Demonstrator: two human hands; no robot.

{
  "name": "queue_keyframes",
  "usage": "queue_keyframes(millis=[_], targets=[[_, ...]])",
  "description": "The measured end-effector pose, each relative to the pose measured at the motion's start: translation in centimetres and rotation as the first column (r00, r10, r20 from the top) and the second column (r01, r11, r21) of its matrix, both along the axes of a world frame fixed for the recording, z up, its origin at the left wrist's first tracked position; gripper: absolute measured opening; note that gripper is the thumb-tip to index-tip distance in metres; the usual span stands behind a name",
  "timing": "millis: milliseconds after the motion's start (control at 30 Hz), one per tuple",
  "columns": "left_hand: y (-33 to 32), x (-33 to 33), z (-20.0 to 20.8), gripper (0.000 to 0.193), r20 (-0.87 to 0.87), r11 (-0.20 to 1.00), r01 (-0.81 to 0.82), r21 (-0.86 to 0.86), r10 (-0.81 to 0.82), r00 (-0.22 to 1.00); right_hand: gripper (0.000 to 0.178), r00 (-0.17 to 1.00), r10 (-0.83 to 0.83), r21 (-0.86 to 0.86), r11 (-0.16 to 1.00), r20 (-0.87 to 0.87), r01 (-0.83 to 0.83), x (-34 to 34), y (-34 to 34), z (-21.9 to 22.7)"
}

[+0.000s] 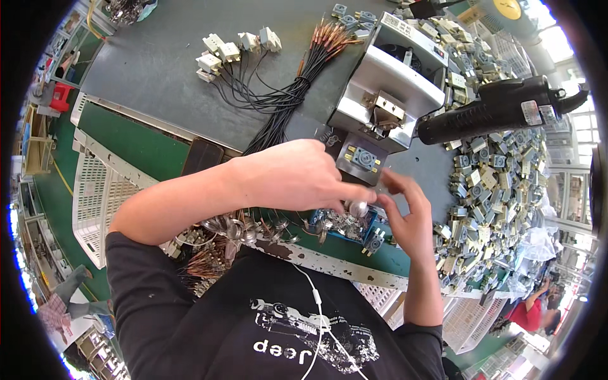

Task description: Assembling electronic components by placing them into a fixture and using an electric screwdriver to fasten them.

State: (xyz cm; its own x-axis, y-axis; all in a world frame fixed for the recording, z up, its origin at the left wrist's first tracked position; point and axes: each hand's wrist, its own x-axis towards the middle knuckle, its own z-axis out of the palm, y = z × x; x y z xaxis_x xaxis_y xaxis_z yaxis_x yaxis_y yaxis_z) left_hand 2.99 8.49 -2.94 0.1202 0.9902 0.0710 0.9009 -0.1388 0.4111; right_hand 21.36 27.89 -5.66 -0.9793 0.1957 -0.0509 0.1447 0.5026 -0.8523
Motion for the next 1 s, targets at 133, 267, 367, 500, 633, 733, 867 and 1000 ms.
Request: queue_keyframes(millis=[133,267,367,500,633,733,867,1000], targets=[[0.3,0.4,-1.4,0.046,0.125,0.988,0.079,0.135,-0.096,0.987,0.064,0.978,-0.033,0.482,0.866,-0.208,0.132,-1.1,-0.2,-2.4],[0.9,-0.7,-0.5,0.043,0.276,0.958,-0.093,0.271,0.015,0.961,0.063,0.982,0.008,0.508,0.857,-0.19,0.092,-1.0,-0.2,-2.2],[2.0,-2.3,0.4,0.043,0.383,0.961,-0.268,0.074,0.221,0.897,0.062,0.951,-0.081,0.371,0.908,-0.297,0.193,-0.5,0.7,-0.3],[4.6,-2.5,-1.4,0.037,0.324,0.964,-0.262,-0.046,0.263,0.909,0.046,0.768,-0.184,0.115,0.941,-0.613,0.317,-1.0,1.0,4.1],[4.9,-3.2,-2.5,0.036,0.264,0.929,-0.221,-0.298,0.303,0.916,0.055,0.43,-0.161,-0.024,0.951,-0.888,0.308,-2.3,3.2,7.1],[4.7,-3.2,-2.7,0.034,0.287,0.926,-0.212,-0.311,0.304,0.908,0.064,0.292,-0.19,-0.068,0.922,-0.937,0.381,-5.6,4.2,7.3],[4.4,-2.5,-2.7,0.033,0.175,0.934,-0.24,-0.264,0.291,0.941,0.057,0.447,-0.26,-0.16,0.955,-0.856,0.249,-8.9,3.7,8.2],[4.4,-2.3,-3.2,0.035,0.08,0.944,-0.249,-0.215,0.271,0.959,0.06,0.537,-0.188,-0.054,0.965,-0.823,0.255,-9.0,3.1,9.6]])
